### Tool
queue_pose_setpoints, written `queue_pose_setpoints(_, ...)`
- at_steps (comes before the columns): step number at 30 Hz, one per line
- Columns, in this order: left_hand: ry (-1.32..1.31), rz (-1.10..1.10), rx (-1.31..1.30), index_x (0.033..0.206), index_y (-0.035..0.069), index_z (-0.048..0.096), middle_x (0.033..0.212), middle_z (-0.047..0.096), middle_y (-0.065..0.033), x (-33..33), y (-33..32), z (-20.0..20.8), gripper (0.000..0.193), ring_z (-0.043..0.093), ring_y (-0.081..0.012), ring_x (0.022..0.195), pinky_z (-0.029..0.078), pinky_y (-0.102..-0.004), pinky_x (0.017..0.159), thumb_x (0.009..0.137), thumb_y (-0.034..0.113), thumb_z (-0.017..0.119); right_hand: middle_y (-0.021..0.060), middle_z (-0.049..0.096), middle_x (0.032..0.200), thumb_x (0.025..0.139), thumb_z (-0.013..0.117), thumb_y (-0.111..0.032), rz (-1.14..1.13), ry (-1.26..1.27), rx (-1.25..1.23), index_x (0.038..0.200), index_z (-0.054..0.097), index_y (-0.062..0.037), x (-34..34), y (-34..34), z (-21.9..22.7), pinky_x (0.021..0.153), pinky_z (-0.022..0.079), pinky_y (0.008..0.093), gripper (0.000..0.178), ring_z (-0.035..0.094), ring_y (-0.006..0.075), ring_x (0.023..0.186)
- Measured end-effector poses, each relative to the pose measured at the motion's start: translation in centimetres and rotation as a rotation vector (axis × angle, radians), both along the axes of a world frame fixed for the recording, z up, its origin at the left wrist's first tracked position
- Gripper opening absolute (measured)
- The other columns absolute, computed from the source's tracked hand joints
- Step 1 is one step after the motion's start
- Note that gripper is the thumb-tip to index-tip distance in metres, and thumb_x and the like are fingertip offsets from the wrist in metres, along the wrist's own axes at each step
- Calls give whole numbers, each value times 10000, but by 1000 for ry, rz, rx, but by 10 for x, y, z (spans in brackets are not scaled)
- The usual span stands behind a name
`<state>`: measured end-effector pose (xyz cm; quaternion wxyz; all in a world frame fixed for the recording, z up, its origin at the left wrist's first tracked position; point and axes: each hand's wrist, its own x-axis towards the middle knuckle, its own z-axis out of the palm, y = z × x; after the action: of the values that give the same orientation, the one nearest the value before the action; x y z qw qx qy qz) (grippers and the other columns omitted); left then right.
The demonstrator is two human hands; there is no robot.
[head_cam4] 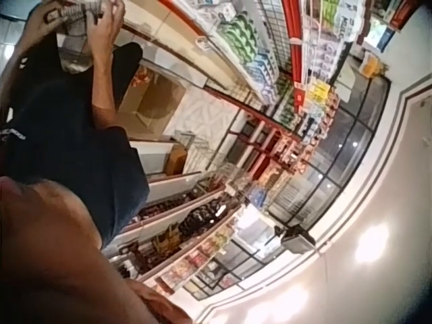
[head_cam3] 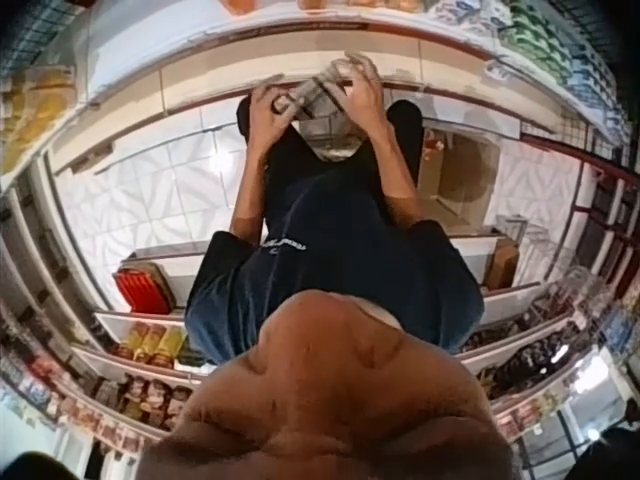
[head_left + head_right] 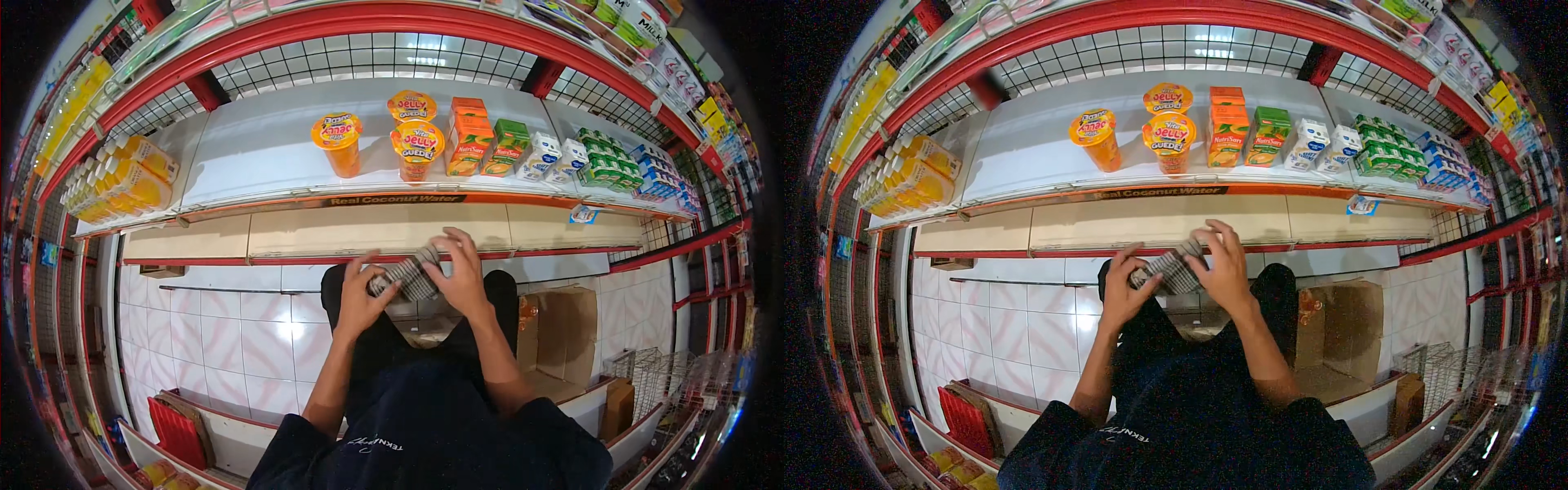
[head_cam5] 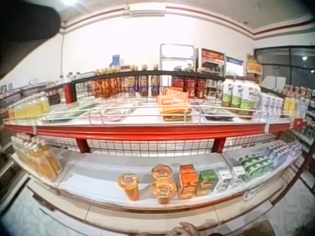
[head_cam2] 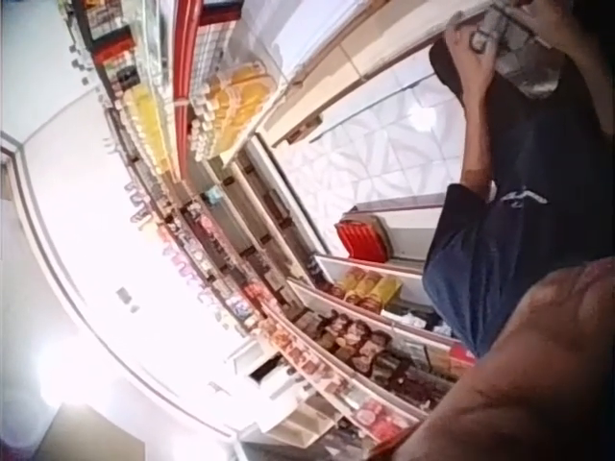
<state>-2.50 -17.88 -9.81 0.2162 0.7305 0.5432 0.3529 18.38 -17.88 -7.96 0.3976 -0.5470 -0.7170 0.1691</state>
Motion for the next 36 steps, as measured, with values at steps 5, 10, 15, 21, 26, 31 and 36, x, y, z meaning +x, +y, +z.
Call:
queue_pose_setpoints(5, -545, 225, -142, 920, 4, 609, 778, 656, -95, 31, -11, -5, 217, 573, -113, 744, 474, -284, 698, 810, 138, 738, 157, 571, 1260, 919, 646, -247, -64, 471, -386, 1292, 509, -15, -21, -12, -11, 940, 450, 350, 460, 542, 221, 1171)
queue_pose_setpoints(10, -217, -298, -25, 1189, -11, 569, 1285, 557, -207, 34, -16, 4, 544, 548, -370, 1149, 449, -426, 967, 733, 208, 771, 59, 596, 1143, 945, 622, -272, 12, 1104, -657, 1252, 534, -20, -31, -21, -35, 931, 441, 298, 407, 558, 150, 1048)
queue_pose_setpoints(15, -322, -453, -353, 1148, 39, 656, 1125, 678, -146, -1, 5, 40, 410, 637, -239, 1074, 483, -349, 923, 785, 195, 765, 81, 639, 1090, 928, 639, -237, -93, 1256, -768, 1213, 570, -15, -8, -20, -48, 815, 509, 329, 368, 623, 189, 970)
queue_pose_setpoints(21, -321, 129, 268, 1191, -11, 571, 1155, 637, -149, -27, 84, 87, 498, 606, -254, 1067, 458, -368, 937, 750, 111, 769, 98, 651, 1096, 922, 635, -183, -56, 1316, -841, 1218, 557, 23, 9, -28, -52, 852, 504, 334, 369, 634, 200, 975)
queue_pose_setpoints(26, -133, 204, 391, 1346, -38, 388, 1206, 584, -216, -18, 129, 114, 828, 562, -313, 1129, 437, -398, 962, 694, 196, 841, 99, 657, 1066, 910, 641, -149, -70, 1366, -860, 1196, 565, 25, 5, -36, -53, 857, 509, 347, 342, 634, 202, 971)
queue_pose_setpoints(31, -153, 222, 200, 1410, 78, 330, 1124, 635, -240, -15, 148, 118, 916, 633, -408, 1005, 506, -440, 853, 690, 292, 855, 102, 619, 1163, 902, 652, -159, -32, 1328, -863, 1284, 515, 1, 0, -44, -63, 884, 490, 346, 436, 603, 214, 1041)
queue_pose_setpoints(36, -294, 105, 169, 1300, 34, 428, 1123, 649, -183, -29, 152, 127, 754, 649, -266, 1029, 513, -365, 864, 703, 212, 853, 106, 580, 1211, 878, 653, -105, -218, 1269, -880, 1360, 422, -45, -3, -47, -68, 895, 488, 361, 538, 579, 228, 1087)
